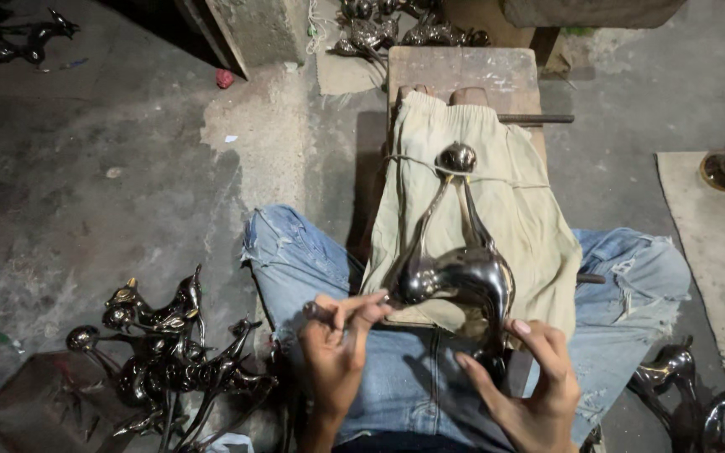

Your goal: The person sits on the floor with a polished metal animal figurine laid on a cloth pad over a wooden board on their lap. They hold a small steel punch against the figurine's surface and strike it with a wooden mallet, repositioning the punch repeatedly to work different spots, steadying the figurine with the other hand.

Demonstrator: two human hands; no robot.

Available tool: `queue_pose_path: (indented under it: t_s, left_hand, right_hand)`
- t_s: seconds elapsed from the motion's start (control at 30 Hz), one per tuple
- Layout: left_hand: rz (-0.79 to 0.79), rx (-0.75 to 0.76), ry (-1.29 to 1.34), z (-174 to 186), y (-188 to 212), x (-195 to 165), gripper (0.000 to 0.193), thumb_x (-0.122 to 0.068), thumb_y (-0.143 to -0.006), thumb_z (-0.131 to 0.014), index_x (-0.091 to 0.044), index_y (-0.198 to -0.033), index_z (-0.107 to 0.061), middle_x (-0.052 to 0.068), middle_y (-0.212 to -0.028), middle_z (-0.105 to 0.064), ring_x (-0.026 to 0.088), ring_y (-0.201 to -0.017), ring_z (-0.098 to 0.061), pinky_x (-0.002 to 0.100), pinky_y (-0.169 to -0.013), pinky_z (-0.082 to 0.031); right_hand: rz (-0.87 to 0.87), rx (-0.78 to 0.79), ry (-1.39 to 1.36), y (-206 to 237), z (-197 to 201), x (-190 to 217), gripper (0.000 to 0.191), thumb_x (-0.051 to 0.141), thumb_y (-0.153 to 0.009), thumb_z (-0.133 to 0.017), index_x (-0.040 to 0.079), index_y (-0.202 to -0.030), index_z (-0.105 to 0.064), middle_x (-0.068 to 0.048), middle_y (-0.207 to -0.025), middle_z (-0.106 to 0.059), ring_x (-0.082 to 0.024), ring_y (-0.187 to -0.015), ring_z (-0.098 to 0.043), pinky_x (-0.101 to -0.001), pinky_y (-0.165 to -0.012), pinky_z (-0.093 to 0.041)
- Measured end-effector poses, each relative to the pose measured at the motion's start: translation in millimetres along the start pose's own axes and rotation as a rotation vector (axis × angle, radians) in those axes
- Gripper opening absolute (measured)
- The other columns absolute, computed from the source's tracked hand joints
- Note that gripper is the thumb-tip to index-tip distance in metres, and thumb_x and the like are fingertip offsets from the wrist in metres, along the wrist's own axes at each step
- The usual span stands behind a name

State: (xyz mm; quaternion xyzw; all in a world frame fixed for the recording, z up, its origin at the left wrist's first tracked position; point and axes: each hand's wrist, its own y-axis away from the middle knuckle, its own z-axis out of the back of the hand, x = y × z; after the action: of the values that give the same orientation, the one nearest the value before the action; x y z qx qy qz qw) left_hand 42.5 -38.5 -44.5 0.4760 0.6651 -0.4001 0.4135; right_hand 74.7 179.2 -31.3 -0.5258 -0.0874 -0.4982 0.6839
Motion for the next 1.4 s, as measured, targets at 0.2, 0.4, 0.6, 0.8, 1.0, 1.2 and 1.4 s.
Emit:
queue_pose_path:
  t_s: [0.2, 0.4, 0.6, 0.8, 1.0, 1.2, 1.4]
  left_hand:
    - [0.024, -0.030, -0.050, 5, -12, 6, 0.030, 0.005, -0.098, -0.060, -0.005, -0.084, -0.036, 0.030, -0.107, -0.075, 0.023, -0.089, -0.075, 0.037, -0.085, -0.061]
    - [0.050, 0.013, -0.058, 10, -9, 14, 0.031, 0.003, -0.098, -0.063, -0.005, -0.084, -0.037, 0.029, -0.110, -0.075, 0.022, -0.088, -0.075, 0.036, -0.086, -0.062]
    - [0.124, 0.049, 0.016, 21, -9, 20, 0.022, -0.002, -0.101, -0.058, -0.007, -0.091, -0.040, 0.026, -0.114, -0.071, 0.022, -0.093, -0.073, 0.037, -0.091, -0.061]
    - [0.164, -0.002, -0.070, 25, -8, 14, 0.021, -0.012, -0.101, -0.064, -0.006, -0.100, -0.044, 0.023, -0.115, -0.068, 0.025, -0.094, -0.071, 0.040, -0.093, -0.058]
    - [0.085, 0.125, -0.164, 20, -21, 2, 0.030, -0.015, -0.106, -0.063, -0.009, -0.097, -0.036, 0.022, -0.116, -0.070, 0.020, -0.108, -0.070, 0.034, -0.103, -0.057]
    - [0.133, 0.035, -0.223, 11, -25, 12, 0.023, -0.019, -0.102, -0.066, -0.007, -0.111, -0.049, 0.014, -0.119, -0.070, 0.014, -0.103, -0.068, 0.026, -0.094, -0.057]
    - [0.090, 0.207, -0.183, 5, -27, -6, 0.026, -0.017, -0.101, -0.070, -0.003, -0.105, -0.048, 0.015, -0.130, -0.068, 0.013, -0.108, -0.068, 0.029, -0.093, -0.060]
  right_hand:
    - [0.058, 0.063, 0.135, -11, 5, -7, 0.088, 0.018, -0.062, -0.100, 0.003, -0.134, -0.052, -0.013, -0.101, -0.065, -0.029, -0.096, -0.063, -0.0374, -0.087, -0.052]
    - [-0.103, 0.079, 0.245, 6, 38, -1, 0.037, -0.004, -0.077, -0.081, 0.000, -0.112, -0.068, -0.015, -0.100, -0.074, -0.028, -0.105, -0.070, -0.0358, -0.097, -0.053]
    - [-0.382, -0.145, 0.303, 25, 97, -55, 0.012, 0.003, -0.113, -0.064, -0.007, -0.119, -0.064, -0.017, -0.106, -0.073, -0.018, -0.093, -0.071, -0.0272, -0.086, -0.057]
    - [-0.625, 0.093, 0.738, 56, 149, -108, 0.024, 0.014, -0.106, -0.068, 0.005, -0.128, -0.067, -0.017, -0.106, -0.072, -0.033, -0.092, -0.070, -0.0444, -0.079, -0.054]
    - [-0.732, 0.594, 0.728, 86, 117, -138, 0.056, 0.017, -0.067, -0.078, 0.007, -0.120, -0.063, -0.021, -0.113, -0.068, -0.044, -0.096, -0.068, -0.0532, -0.076, -0.056]
    - [-0.701, 0.365, 0.544, 88, 83, -152, 0.017, 0.015, -0.087, -0.072, 0.002, -0.097, -0.072, -0.023, -0.096, -0.072, -0.043, -0.090, -0.069, -0.0486, -0.080, -0.055]
    - [-0.611, 0.331, 0.354, 66, 85, -143, 0.035, 0.007, -0.080, -0.069, -0.004, -0.113, -0.069, -0.026, -0.103, -0.072, -0.041, -0.096, -0.071, -0.0465, -0.084, -0.055]
